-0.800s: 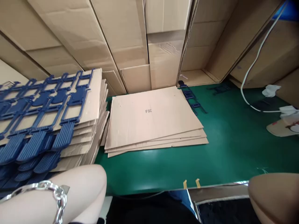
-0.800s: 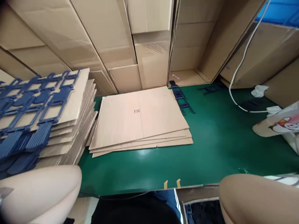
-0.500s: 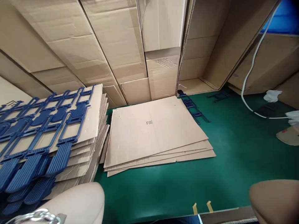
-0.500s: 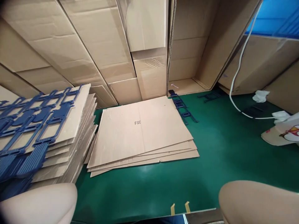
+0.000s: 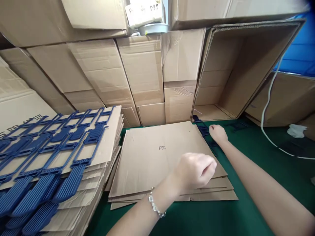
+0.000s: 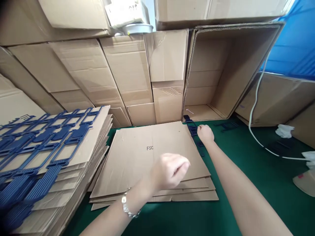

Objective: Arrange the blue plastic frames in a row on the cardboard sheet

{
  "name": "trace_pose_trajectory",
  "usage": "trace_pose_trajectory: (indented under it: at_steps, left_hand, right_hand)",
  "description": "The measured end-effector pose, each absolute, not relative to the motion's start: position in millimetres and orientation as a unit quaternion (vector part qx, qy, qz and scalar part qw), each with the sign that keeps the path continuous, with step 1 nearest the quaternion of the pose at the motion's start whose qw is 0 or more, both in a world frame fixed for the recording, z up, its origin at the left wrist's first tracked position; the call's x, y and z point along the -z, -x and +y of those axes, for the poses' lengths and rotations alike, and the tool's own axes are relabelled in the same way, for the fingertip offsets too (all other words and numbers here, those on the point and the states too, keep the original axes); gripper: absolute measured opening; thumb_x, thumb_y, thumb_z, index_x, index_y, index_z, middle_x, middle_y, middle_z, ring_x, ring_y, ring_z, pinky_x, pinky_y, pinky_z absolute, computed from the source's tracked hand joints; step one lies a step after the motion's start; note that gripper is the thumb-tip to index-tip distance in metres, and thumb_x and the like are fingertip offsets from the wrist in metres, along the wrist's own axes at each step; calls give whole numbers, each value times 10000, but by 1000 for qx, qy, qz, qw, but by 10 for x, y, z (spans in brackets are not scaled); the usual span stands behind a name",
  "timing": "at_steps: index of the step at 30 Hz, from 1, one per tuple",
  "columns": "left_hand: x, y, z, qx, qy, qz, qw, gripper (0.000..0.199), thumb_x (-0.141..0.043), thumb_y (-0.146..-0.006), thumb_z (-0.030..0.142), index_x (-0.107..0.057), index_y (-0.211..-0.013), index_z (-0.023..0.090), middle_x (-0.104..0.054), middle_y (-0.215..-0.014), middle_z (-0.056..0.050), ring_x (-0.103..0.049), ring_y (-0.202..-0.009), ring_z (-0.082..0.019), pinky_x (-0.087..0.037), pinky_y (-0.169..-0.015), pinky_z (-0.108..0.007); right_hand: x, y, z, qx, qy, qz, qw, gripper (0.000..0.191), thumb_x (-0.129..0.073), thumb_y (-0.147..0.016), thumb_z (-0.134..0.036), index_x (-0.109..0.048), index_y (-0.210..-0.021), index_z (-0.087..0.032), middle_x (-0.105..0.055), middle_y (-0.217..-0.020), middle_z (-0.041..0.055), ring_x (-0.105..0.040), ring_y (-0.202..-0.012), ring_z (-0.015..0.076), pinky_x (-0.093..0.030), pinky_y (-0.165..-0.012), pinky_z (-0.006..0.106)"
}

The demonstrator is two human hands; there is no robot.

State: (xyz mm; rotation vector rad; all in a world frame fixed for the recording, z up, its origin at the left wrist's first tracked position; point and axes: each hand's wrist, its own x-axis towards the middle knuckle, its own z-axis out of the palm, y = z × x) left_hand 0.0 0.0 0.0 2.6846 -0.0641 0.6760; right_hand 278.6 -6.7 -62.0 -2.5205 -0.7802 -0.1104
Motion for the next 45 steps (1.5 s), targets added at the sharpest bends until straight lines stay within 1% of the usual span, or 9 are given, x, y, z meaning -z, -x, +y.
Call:
trace_pose_trajectory:
  at_steps: [5,14,21,25,29,33,36,42,45]
  left_hand:
    - [526,-143,142,-35,-964,140,224,359,-319,-861,337,-587,-681,182,-613,-668,-33,-549,-597,-166,-336,-498,-271]
    - [855,-250,229,-75,-925,245,281,359,-307,-840,337,-566,-644,184,-585,-610,-42,-495,-554,-156,-213,-480,-272]
    - [867,-228,233,-111,-898,250,344,347,-307,-837,360,-443,-572,183,-460,-523,-11,-378,-501,-125,-193,-502,-271]
    - [823,-220,285,-124,-875,252,393,385,-285,-860,384,-355,-545,174,-382,-489,12,-362,-499,-110,-203,-520,-266]
    - [808,-219,318,-126,-859,251,429,402,-296,-865,393,-308,-532,168,-339,-469,25,-340,-484,-101,-198,-521,-267]
    - [809,-206,316,-128,-849,246,449,431,-260,-880,426,-385,-554,172,-392,-492,21,-395,-520,-110,-220,-543,-267]
    - [808,-199,312,-126,-844,240,463,450,-236,-887,436,-429,-576,174,-442,-525,15,-440,-559,-117,-244,-564,-262]
    - [793,-204,322,-121,-836,240,478,455,-239,-886,443,-426,-573,171,-420,-516,16,-433,-554,-118,-254,-567,-257]
    - [789,-204,325,-116,-836,240,479,449,-245,-886,435,-429,-573,172,-401,-506,19,-419,-538,-114,-251,-559,-257]
  right_hand:
    - [841,-2955,17,-43,960,-222,166,341,-472,-843,-315,-665,-929,-47,-593,-970,225,-563,-964,327,-469,-758,405]
    - [711,-2854,-423,-15,966,-233,114,430,-250,-915,-337,-593,-1012,-96,-595,-901,191,-590,-873,309,-463,-690,383]
    - [918,-2541,-894,-26,954,-291,68,397,-250,-910,-318,-558,-983,-79,-589,-743,163,-593,-745,304,-439,-661,396]
    - [910,-2706,-909,-25,948,-308,80,437,-254,-906,-402,-597,-893,-132,-589,-886,147,-578,-847,266,-433,-744,364]
    - [926,-3156,-1021,-2,961,-255,105,471,-204,-915,-367,-568,-1081,-118,-550,-1059,151,-515,-1020,245,-400,-867,339]
    - [1082,-3553,-1274,23,980,-164,114,523,-286,-883,-343,-415,-1279,-27,-302,-1345,226,-280,-1246,330,-304,-980,436]
    - [1190,-3700,-1389,44,986,-102,122,578,-255,-877,-407,-342,-1346,-80,-146,-1430,186,-125,-1288,388,-237,-986,542]
    - [1136,-3681,-1415,108,985,-67,116,473,-300,-838,-352,-511,-1193,-120,-402,-1266,174,-322,-1168,346,-299,-919,500]
    - [1086,-3744,-1550,188,973,-58,121,495,-296,-841,-371,-498,-1195,-90,-411,-1222,209,-343,-1135,335,-311,-884,459]
